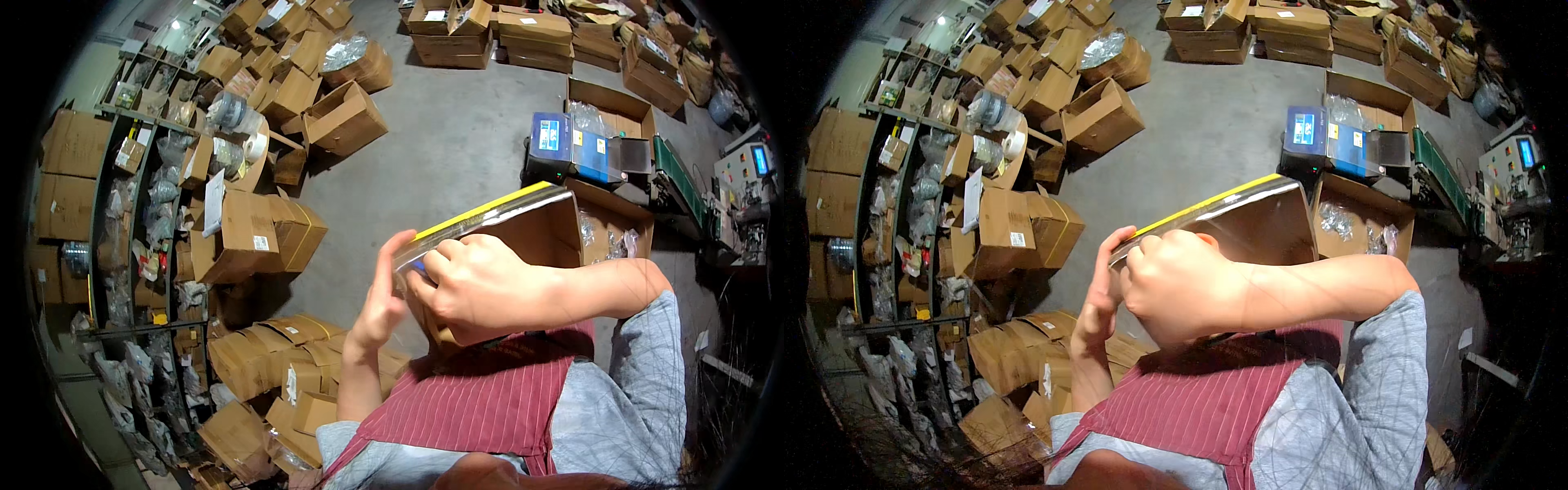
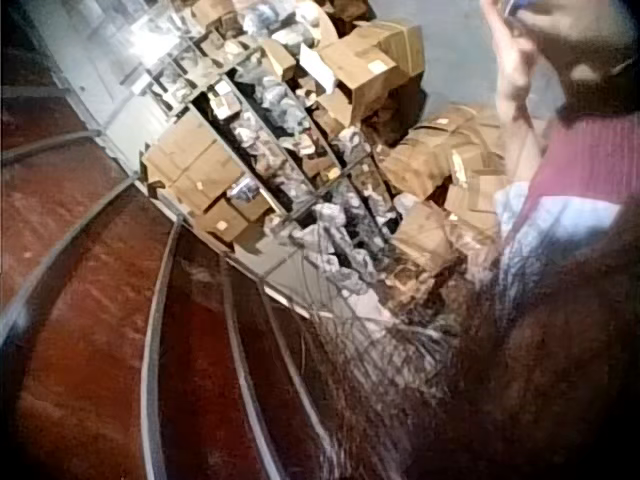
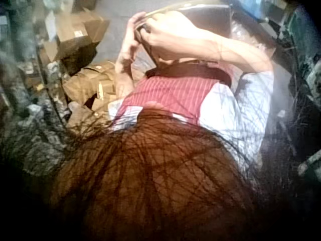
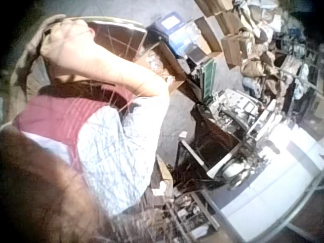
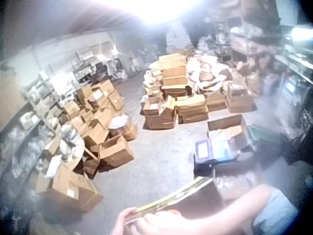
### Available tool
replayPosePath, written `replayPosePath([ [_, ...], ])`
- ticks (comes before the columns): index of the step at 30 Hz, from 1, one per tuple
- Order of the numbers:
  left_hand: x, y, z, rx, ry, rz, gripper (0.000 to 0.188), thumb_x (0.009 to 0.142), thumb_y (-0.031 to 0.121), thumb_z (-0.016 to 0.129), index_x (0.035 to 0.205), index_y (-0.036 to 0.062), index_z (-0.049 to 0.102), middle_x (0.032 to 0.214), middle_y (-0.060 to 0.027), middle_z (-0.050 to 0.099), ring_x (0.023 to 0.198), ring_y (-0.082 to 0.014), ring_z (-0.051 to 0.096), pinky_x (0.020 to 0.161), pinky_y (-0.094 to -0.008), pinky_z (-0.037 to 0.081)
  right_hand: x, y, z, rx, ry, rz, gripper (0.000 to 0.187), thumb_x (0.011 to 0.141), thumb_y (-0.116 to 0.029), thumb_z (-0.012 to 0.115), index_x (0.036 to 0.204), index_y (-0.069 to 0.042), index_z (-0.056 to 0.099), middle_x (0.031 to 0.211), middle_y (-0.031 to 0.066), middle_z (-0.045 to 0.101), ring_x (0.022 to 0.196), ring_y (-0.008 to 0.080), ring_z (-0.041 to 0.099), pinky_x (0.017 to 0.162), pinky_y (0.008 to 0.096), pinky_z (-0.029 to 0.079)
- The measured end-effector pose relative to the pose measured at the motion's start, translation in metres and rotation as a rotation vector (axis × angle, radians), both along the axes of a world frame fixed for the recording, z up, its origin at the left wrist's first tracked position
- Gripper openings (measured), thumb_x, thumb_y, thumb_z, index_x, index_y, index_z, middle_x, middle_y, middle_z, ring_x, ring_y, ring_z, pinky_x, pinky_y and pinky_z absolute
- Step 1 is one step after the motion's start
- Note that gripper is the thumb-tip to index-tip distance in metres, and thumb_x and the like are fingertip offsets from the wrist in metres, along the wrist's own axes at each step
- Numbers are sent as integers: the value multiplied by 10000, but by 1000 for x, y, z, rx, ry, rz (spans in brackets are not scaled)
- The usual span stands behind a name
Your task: The person walks through a warehouse, picks up a small box, and places it into a larger cardboard box. They then use a tape dispenser to seal the larger box and place it on a scale.
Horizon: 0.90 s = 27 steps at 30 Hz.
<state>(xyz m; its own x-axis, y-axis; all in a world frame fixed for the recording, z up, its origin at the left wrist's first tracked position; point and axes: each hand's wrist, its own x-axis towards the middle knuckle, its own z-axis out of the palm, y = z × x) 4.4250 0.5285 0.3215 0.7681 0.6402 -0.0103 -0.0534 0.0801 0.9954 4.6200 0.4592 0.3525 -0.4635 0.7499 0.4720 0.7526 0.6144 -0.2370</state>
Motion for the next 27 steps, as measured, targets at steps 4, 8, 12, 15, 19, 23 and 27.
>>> replayPosePath([
  [4,-5,0,-4,-11,122,140,701,926,319,703,1461,-6,387,1213,-67,564,1137,-136,530,922,-266,459,8,10,3,-215,-56,45,390,639,-181,696,972,17,660,798,139,632,731,271,684,592,350,545],
  [8,-20,12,-20,188,330,140,616,855,143,706,1414,19,480,1008,-22,583,937,-61,555,787,-232,504,6,13,-6,-188,-180,108,413,656,-187,689,1005,30,657,764,156,640,665,284,680,556,380,539],
  [12,-15,15,-21,396,320,101,715,764,116,757,1381,43,404,984,-91,641,896,-186,636,786,-312,533,7,32,-15,-134,-228,138,433,675,-210,695,1055,-6,657,798,149,650,695,293,682,553,406,535],
  [15,-23,21,-31,377,353,108,718,755,130,758,1364,62,383,1031,-128,655,935,-246,648,844,-363,523,9,47,-21,-120,-172,200,482,655,-232,744,1111,-96,668,895,116,649,764,294,667,581,400,544],
  [19,-33,33,-30,95,289,57,706,738,51,692,1382,63,404,1225,-54,551,1108,-147,546,989,-308,438,12,55,-22,-133,-170,238,512,643,-209,748,1143,-132,665,897,102,650,760,290,662,583,399,541],
  [23,-36,37,-36,-5,162,53,711,693,109,608,1375,61,412,1243,-50,527,1162,-155,506,1033,-297,382,-1,61,-26,-100,-202,206,334,697,-251,708,993,-99,677,782,108,644,722,285,673,560,401,536],
  [27,-40,35,-53,46,73,85,661,755,228,574,1373,59,412,1251,-64,515,1193,-161,478,1052,-312,353,-14,63,-30,-172,-274,180,594,607,-226,767,1182,-126,658,853,114,634,757,294,667,599,414,548],
])
